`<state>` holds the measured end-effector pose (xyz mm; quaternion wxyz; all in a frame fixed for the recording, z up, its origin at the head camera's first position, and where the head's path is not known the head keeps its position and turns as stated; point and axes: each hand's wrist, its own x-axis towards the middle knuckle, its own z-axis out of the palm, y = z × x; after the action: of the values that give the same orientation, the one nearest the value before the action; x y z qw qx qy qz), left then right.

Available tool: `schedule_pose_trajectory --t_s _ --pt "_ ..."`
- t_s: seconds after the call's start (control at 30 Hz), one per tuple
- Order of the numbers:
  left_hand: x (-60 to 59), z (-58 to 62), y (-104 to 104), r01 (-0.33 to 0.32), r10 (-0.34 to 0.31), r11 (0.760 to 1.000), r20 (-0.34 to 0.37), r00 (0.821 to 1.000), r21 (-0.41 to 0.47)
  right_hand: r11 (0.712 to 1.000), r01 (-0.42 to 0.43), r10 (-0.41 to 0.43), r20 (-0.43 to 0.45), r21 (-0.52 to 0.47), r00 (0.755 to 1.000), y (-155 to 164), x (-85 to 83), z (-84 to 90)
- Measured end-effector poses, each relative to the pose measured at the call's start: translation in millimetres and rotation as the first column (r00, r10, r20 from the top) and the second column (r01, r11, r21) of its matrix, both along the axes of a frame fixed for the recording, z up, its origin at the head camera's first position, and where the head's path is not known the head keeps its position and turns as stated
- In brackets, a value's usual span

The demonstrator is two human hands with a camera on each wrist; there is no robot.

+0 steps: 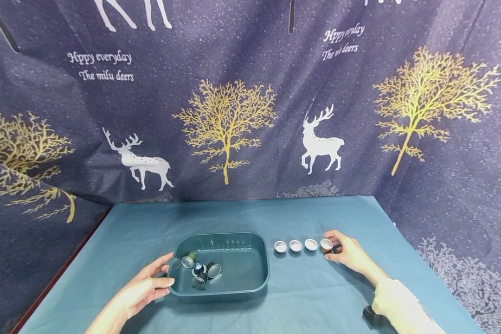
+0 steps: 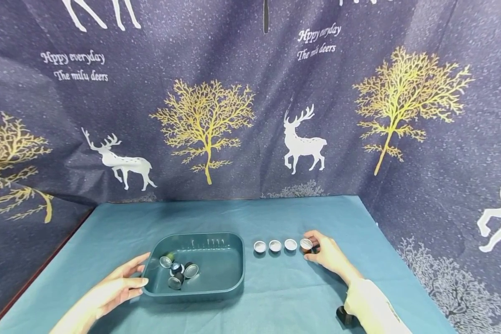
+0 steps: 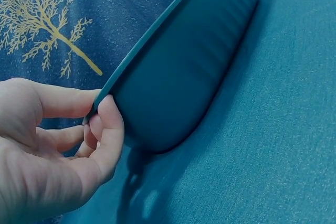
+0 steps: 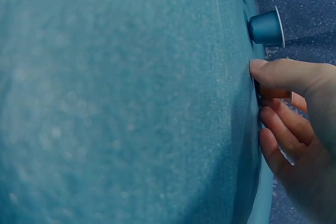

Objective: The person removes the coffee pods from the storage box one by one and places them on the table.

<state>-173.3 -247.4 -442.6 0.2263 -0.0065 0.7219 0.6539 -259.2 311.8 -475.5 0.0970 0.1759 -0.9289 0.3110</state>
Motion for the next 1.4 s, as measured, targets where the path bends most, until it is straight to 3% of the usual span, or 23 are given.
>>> schedule_pose_trajectory --t_s 0.17,0.5,0.77,1.1,1.4 --pt "-1.0 0.2 0 0.005 -0.005 1.000 -0.001 1.000 -0.001 1.000 -0.024 0.024 0.001 0.007 1.000 2 0.6 1.1" --pt "-0.8 -2.0 -1 0.012 -0.012 1.000 -0.011 1.000 0.018 0.996 -0.080 0.084 0.095 -0.041 0.992 4 -3.2 15.4" --pt "-0.9 -1.0 0 -0.002 0.002 1.000 -0.011 1.000 0.005 0.992 -0.127 0.128 0.048 -0.007 0.991 -3 -6.7 32.6" --pt "0.0 1.5 0 -0.002 0.002 1.000 -0.011 1.000 -0.005 0.988 -0.154 0.153 0.057 0.012 0.987 -23 -16.4 58.9" --pt "0.6 1.8 0 -0.005 0.005 1.000 -0.014 1.000 -0.009 0.970 -0.244 0.243 0.031 0.017 0.969 -53 -24.8 86.4"
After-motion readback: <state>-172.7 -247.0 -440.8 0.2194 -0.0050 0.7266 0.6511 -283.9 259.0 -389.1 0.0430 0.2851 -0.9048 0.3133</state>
